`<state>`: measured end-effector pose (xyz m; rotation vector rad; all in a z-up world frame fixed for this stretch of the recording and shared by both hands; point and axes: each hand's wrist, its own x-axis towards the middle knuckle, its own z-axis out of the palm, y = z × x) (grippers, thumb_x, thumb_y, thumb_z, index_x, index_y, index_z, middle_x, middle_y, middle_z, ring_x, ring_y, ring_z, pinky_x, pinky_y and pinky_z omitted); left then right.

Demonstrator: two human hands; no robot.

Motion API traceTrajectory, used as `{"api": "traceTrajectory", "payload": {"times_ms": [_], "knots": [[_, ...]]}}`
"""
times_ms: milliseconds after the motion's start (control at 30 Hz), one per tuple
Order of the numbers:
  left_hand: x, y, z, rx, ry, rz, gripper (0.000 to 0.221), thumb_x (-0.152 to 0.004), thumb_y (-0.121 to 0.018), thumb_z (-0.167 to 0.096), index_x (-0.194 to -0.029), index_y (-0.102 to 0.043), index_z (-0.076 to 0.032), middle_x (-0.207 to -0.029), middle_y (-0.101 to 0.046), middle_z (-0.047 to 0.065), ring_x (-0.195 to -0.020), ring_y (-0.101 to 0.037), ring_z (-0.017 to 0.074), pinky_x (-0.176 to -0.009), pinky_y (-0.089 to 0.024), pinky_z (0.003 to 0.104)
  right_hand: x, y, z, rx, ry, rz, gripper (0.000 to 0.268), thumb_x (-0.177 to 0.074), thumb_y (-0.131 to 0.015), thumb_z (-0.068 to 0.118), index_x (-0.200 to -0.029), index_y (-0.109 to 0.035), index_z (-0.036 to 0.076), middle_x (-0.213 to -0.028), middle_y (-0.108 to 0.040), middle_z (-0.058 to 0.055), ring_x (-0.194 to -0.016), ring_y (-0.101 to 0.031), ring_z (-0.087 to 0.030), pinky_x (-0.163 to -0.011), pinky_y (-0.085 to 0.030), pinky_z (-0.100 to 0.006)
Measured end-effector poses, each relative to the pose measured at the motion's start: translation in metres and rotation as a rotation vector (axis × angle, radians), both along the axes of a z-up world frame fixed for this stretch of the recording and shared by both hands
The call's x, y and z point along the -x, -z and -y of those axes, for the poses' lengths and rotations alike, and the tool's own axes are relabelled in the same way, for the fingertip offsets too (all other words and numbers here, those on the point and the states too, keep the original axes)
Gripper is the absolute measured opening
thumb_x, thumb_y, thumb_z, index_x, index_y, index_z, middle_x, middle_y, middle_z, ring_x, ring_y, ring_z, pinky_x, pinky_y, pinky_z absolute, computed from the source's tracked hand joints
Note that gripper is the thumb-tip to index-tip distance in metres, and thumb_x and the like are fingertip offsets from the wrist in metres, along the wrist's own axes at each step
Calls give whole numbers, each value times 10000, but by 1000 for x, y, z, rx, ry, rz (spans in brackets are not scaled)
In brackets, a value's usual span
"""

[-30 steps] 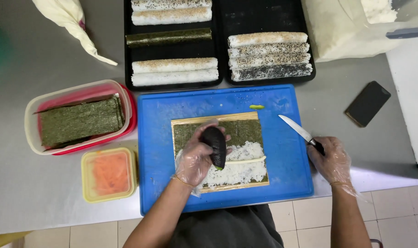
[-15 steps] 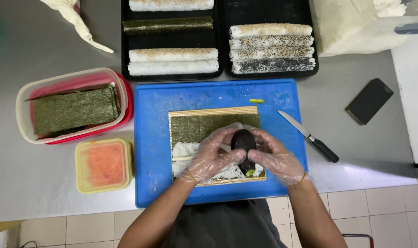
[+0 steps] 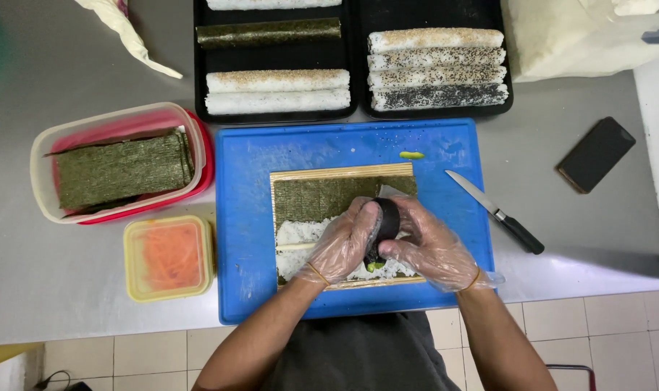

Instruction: Assembling a sushi roll by preparing avocado, adding carrots, and using a bamboo mat to roll it.

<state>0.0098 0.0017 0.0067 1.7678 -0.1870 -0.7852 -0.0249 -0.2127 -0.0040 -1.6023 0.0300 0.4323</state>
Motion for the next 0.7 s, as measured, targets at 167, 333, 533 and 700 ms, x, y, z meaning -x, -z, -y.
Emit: {"api": "traceTrajectory", "payload": {"times_ms": [167,333,533,700], "knots": [[1,-35,-16,72,0,7,594,-1154,-319,-620,-1390,-606,-156,-1051,-734,386,-1109,-729,614,-967,-572,708,0,-10,0,130,-18,95,795,-837,-952,51,-1550,-601,67,-1384,-723,-268,-1306,-735,-480,-1003,-674,-639],[-6,24,-16,202,-159,-145,707,-1156,-330,-694,-1094,-682,-84,-703,-709,257,-636,-711,379,-569,-593,465,3,6,14,207,177,255,861,-726,-1039,95,-1443,-563,66,-1336,-718,-169,-1208,-773,-353,-961,-689,-504],[-19,5,-39,503,-509,-357,839,-1082,-431,-802,-1131,-664,2,-571,-654,176,-406,-648,234,-389,-575,336,-45,54,101,406,479,447,748,-881,-961,63,-1427,-451,63,-1278,-593,-106,-1192,-670,-265,-1001,-575,-365],[-30,-10,-74,-37,-464,-58,1027,-1092,-239,-782,-1275,-788,67,-1235,-789,387,-1325,-712,513,-1159,-512,635,-76,91,146,905,622,374,671,-899,-928,190,-1417,-502,177,-1285,-732,-105,-1213,-750,-384,-1034,-590,-493]]}}
